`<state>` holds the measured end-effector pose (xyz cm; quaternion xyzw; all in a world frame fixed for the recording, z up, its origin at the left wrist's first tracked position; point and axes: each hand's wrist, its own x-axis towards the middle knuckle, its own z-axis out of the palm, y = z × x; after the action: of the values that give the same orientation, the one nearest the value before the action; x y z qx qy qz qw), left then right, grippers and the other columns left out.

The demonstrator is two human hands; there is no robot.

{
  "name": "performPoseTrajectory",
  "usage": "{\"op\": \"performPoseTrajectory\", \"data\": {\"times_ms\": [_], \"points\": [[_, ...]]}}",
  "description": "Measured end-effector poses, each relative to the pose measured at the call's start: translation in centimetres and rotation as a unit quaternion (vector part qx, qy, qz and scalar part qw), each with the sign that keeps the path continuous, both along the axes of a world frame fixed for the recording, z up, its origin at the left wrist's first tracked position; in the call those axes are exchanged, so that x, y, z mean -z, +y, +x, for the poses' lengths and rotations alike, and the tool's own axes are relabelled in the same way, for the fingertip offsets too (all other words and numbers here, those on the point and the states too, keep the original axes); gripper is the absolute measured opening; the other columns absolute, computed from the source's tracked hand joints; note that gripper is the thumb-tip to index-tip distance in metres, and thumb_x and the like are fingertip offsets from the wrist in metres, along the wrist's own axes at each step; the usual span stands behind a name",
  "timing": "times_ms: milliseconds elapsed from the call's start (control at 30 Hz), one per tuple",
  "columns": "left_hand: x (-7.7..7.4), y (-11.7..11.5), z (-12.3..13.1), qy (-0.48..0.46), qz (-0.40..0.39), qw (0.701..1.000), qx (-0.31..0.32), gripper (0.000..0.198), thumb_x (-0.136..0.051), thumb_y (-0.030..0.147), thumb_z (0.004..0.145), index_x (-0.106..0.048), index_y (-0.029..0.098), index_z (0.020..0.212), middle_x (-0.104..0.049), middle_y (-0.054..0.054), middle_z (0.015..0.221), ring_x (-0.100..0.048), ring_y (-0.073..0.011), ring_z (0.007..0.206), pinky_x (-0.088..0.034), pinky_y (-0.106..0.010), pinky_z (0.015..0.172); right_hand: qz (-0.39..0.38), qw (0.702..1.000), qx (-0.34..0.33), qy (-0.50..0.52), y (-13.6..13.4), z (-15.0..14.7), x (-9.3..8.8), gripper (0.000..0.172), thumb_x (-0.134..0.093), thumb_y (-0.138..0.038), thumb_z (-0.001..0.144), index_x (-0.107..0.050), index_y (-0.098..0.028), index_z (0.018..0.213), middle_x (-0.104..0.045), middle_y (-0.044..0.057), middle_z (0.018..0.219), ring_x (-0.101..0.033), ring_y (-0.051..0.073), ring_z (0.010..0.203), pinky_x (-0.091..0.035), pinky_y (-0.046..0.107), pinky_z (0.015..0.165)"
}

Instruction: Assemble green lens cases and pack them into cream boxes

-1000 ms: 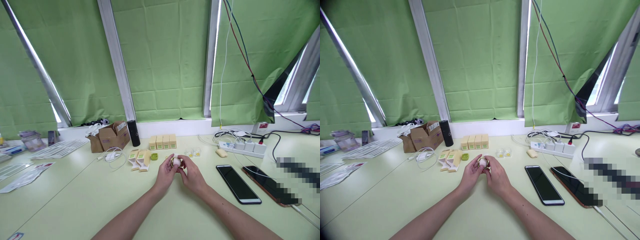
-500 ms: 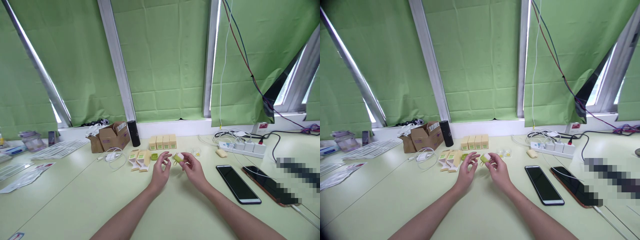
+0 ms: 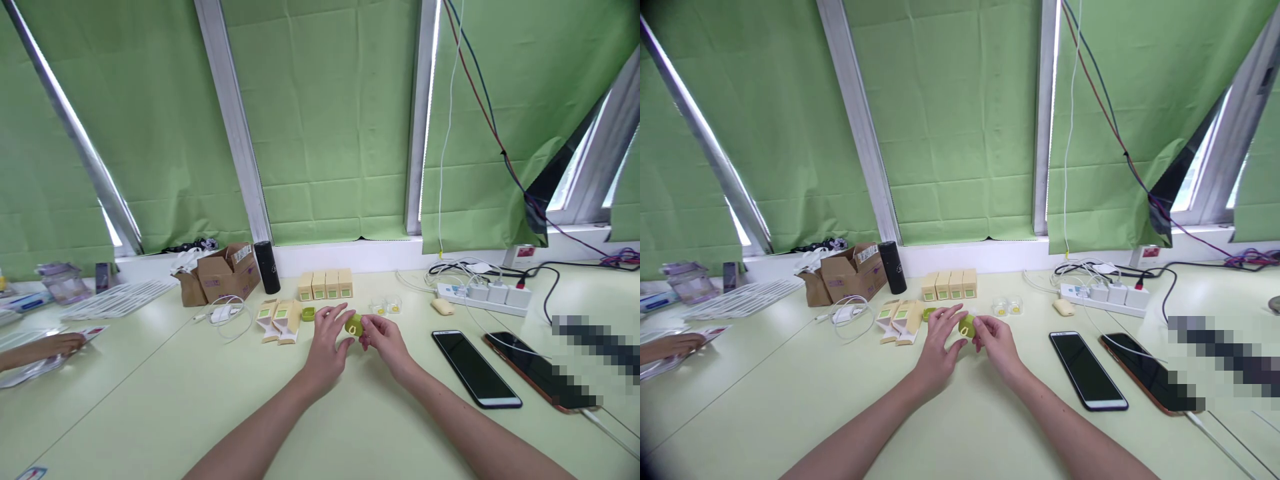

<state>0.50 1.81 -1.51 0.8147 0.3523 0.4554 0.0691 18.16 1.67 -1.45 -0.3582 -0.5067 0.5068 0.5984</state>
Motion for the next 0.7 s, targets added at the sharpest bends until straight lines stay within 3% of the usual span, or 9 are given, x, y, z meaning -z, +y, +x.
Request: {"op": "performPoseTrajectory", "data": {"times_ms": [233, 467, 600, 700], "points": [[0.0, 0.0, 0.1, 0.018, 0.027, 0.999, -0.010, 0.047, -0.060, 0.012, 0.092, -0.060, 0.031, 0.136, -0.058, -0.008, 0.146, -0.042, -0.0309, 0.135, -0.046, -0.057, 0.109, -0.011, 1.000, -0.021, -0.013, 0.1, -0.2, 0.3, 0.062, -0.075, -0.077, 0.073, -0.071, -0.015, 0.081, -0.064, 0.004, 0.066, -0.059, 0.017, 0.058, -0.048, 0.029, 0.053], [-0.1, 0.1, 0.1, -0.013, -0.006, 1.000, -0.014, 0.040, -0.068, 0.021, 0.091, -0.062, 0.027, 0.130, -0.064, -0.009, 0.131, -0.046, -0.0308, 0.130, -0.045, -0.054, 0.110, -0.030, 0.999, -0.027, -0.034, 0.7, 0.1, 0.9, 0.066, -0.066, -0.082, 0.075, -0.068, -0.016, 0.073, -0.062, 0.003, 0.062, -0.056, 0.016, 0.054, -0.042, 0.027, 0.049], [-0.3, 0.1, 0.3, -0.051, -0.047, 0.997, -0.030, 0.037, -0.069, 0.023, 0.091, -0.064, 0.027, 0.127, -0.064, -0.008, 0.125, -0.046, -0.0296, 0.128, -0.044, -0.051, 0.109, 0.009, 0.991, 0.059, -0.122, 1.7, 1.3, 1.6, 0.062, -0.057, -0.076, 0.085, -0.073, -0.017, 0.089, -0.067, 0.005, 0.068, -0.058, 0.019, 0.059, -0.044, 0.031, 0.057], [-0.4, 0.2, 0.3, -0.082, -0.077, 0.993, -0.038, 0.036, -0.071, 0.021, 0.088, -0.066, 0.028, 0.124, -0.066, -0.007, 0.124, -0.047, -0.0290, 0.128, -0.042, -0.050, 0.111, 0.060, 0.941, 0.175, -0.283, 2.7, 3.1, 2.0, 0.034, -0.056, -0.050, 0.094, -0.074, -0.021, 0.097, -0.071, 0.005, 0.080, -0.062, 0.023, 0.075, -0.048, 0.036, 0.073]]}}
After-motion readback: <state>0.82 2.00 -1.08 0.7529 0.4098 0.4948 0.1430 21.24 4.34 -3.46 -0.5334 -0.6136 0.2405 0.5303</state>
